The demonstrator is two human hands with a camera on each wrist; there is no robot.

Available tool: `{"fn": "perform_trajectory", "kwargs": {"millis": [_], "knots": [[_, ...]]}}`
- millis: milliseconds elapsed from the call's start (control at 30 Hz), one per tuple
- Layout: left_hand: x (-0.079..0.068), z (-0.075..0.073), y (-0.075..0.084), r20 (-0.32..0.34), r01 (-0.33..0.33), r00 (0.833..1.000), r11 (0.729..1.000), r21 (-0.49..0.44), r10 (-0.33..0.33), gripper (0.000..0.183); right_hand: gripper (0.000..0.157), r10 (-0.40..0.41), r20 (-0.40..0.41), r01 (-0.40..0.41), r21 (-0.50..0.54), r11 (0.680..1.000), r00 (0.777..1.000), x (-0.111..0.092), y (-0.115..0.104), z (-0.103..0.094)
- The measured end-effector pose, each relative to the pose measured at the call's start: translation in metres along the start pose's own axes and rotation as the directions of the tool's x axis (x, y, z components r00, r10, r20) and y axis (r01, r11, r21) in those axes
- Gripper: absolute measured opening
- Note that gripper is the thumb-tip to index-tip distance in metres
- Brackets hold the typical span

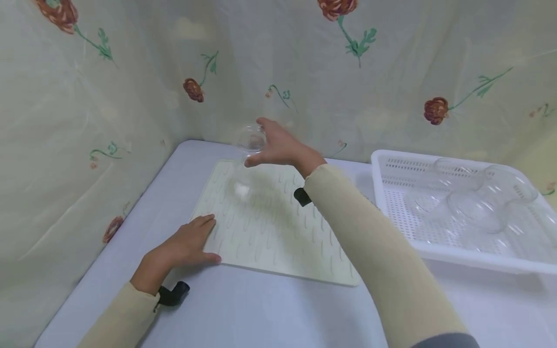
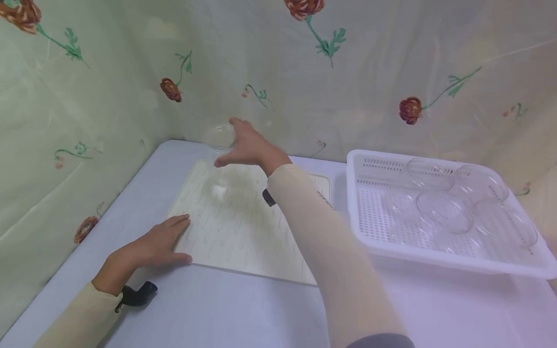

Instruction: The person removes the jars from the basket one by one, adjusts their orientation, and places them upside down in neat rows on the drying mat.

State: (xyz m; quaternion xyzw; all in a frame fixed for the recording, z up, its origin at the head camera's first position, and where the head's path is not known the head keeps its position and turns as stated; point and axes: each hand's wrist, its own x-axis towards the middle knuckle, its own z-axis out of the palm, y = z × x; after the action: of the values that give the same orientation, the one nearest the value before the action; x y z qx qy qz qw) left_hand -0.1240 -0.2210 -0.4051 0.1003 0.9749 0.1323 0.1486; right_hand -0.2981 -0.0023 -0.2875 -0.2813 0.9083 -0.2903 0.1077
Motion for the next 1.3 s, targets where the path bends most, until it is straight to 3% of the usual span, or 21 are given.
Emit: {"fn": "perform_trajectory", "kwargs": {"millis": [133, 267, 700, 1000, 1300], "knots": [[-0.002, 0.0, -0.001, 0.01, 0.001, 1.0, 1.0, -0.013, -0.001, 0.093, 0.108, 0.005, 0.001, -0.005, 0.064, 0.998, 1.0, 0.009, -0.003, 0.018], [0.001, 0.0, 0.002, 0.008, -0.005, 1.0, 1.0, -0.028, 0.005, 0.092, 0.112, 0.038, -0.053, -0.03, 0.143, 0.989, 0.998, 0.015, -0.003, 0.031], [0.002, -0.002, 0.005, 0.031, 0.006, 0.999, 0.999, -0.032, -0.005, 0.092, 0.109, 0.12, -0.117, -0.086, 0.263, 0.961, 0.986, 0.023, -0.003, 0.05], [0.002, -0.005, 0.003, 0.043, -0.024, 0.999, 0.999, -0.025, 0.026, 0.091, 0.107, 0.142, -0.157, -0.092, 0.286, 0.954, 0.977, 0.031, -0.003, 0.062], [0.003, -0.005, 0.003, 0.055, -0.009, 0.998, 0.999, -0.039, 0.011, 0.089, 0.108, 0.157, -0.173, -0.093, 0.331, 0.939, 0.972, 0.032, 0.005, 0.077]]}}
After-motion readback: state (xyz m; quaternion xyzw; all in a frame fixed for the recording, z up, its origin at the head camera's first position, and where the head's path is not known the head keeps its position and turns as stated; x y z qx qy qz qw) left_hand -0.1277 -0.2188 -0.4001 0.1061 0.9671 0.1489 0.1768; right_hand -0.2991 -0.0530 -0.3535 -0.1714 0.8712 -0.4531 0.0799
